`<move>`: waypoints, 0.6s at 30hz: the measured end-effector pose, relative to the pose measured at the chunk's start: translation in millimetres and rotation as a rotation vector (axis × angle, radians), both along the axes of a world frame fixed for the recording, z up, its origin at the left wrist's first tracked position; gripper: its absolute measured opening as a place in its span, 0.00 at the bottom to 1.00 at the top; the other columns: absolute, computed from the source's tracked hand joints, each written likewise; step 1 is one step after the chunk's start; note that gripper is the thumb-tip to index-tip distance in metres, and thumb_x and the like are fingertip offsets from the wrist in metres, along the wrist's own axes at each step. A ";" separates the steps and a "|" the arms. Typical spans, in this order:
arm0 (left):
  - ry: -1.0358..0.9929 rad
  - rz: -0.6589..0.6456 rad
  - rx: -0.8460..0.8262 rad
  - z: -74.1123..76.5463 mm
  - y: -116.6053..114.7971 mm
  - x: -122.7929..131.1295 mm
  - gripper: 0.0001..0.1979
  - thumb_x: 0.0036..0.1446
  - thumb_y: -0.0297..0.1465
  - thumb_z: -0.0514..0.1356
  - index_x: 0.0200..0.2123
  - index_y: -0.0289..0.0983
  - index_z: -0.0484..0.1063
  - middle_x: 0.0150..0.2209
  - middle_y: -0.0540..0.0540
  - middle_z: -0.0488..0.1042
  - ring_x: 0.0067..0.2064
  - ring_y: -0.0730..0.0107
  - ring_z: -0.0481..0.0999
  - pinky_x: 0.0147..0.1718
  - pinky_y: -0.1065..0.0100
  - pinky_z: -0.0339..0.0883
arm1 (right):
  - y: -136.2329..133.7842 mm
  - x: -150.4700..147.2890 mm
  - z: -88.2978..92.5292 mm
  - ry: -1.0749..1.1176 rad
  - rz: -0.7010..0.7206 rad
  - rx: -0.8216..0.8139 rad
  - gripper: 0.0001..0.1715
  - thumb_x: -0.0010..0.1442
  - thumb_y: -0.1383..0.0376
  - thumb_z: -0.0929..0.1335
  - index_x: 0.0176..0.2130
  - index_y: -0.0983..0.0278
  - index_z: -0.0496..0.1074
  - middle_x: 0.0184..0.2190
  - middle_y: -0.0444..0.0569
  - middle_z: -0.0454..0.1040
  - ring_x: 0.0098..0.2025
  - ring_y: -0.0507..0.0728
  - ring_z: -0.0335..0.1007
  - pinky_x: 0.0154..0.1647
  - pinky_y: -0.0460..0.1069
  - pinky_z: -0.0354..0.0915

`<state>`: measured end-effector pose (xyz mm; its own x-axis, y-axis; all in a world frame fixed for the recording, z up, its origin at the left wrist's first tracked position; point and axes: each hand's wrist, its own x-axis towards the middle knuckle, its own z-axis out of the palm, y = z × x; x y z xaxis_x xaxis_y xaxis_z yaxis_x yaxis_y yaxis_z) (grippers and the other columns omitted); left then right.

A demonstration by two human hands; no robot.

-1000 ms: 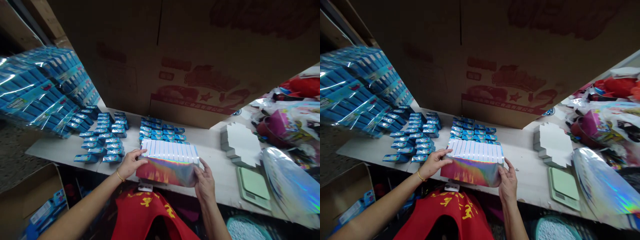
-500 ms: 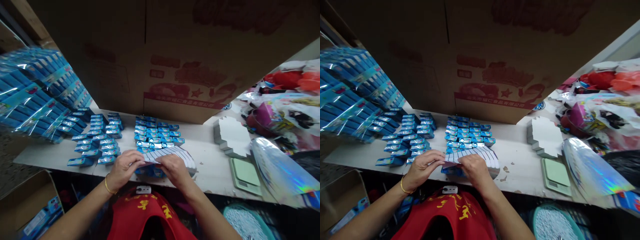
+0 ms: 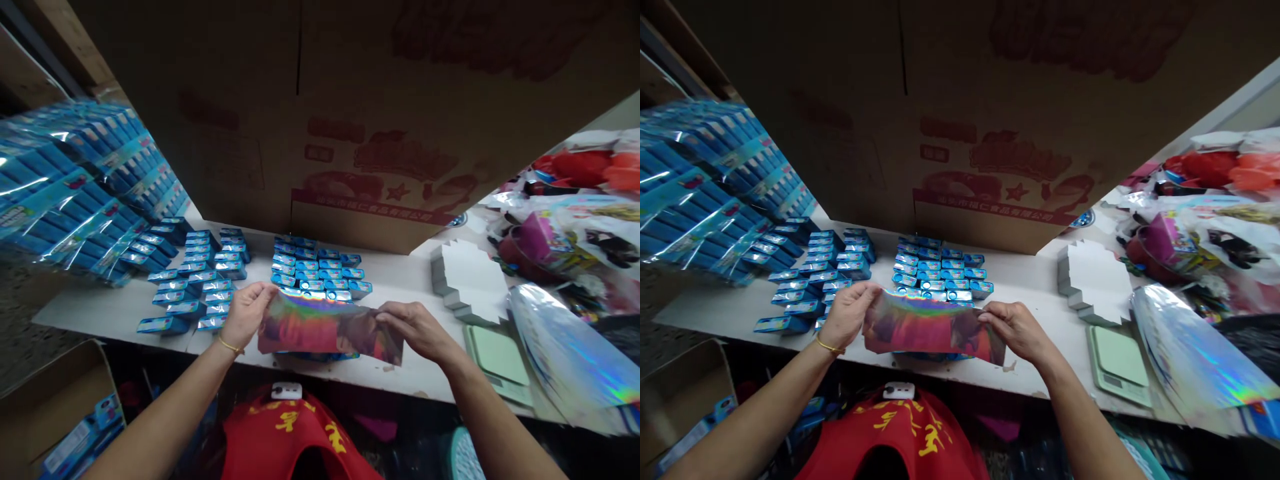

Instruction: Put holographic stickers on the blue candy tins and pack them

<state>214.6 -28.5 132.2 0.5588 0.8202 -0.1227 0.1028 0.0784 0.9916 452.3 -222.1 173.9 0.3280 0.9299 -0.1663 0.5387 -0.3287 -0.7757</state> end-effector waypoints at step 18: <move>-0.001 0.006 -0.447 -87.5 -16.3 41.4 0.15 0.41 0.40 0.62 0.24 0.32 0.71 0.23 0.49 0.72 0.27 0.72 0.70 0.27 0.71 0.63 | 32.3 64.2 -79.9 -0.359 0.005 -0.185 0.17 0.56 0.60 0.61 0.29 0.65 0.74 0.28 0.52 0.72 0.29 0.56 0.66 0.30 0.49 0.59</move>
<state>256.0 -44.8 44.6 0.5545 0.6900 -0.4653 0.1004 0.4995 0.8605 516.5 -189.8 94.0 0.3912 0.8968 -0.2066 0.7668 -0.4418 -0.4657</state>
